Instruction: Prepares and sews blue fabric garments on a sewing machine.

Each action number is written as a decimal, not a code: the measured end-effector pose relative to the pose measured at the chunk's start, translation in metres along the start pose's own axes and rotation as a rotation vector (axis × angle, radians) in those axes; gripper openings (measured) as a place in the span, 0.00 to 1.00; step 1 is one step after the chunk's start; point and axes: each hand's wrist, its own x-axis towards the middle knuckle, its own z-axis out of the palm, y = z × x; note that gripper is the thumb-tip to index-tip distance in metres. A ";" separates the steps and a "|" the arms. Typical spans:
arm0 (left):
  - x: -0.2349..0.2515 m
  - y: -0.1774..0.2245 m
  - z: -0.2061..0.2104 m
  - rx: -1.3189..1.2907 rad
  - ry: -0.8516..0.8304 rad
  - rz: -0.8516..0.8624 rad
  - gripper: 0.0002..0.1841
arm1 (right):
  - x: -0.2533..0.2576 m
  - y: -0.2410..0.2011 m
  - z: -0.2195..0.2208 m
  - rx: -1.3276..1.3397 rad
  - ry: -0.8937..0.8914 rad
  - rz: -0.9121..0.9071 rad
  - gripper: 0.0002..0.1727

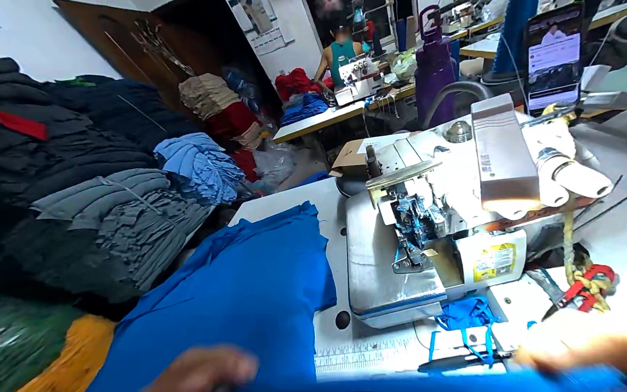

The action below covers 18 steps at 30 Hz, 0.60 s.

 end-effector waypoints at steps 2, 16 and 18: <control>0.022 -0.038 0.015 0.374 0.081 -0.076 0.14 | 0.010 0.021 0.015 -0.163 0.135 0.090 0.08; 0.068 -0.044 0.105 0.172 -0.175 -0.038 0.24 | 0.017 0.073 0.046 -0.239 0.187 0.202 0.09; 0.071 -0.033 0.105 0.155 -0.097 -0.095 0.10 | 0.014 0.072 0.047 -0.234 0.173 0.147 0.10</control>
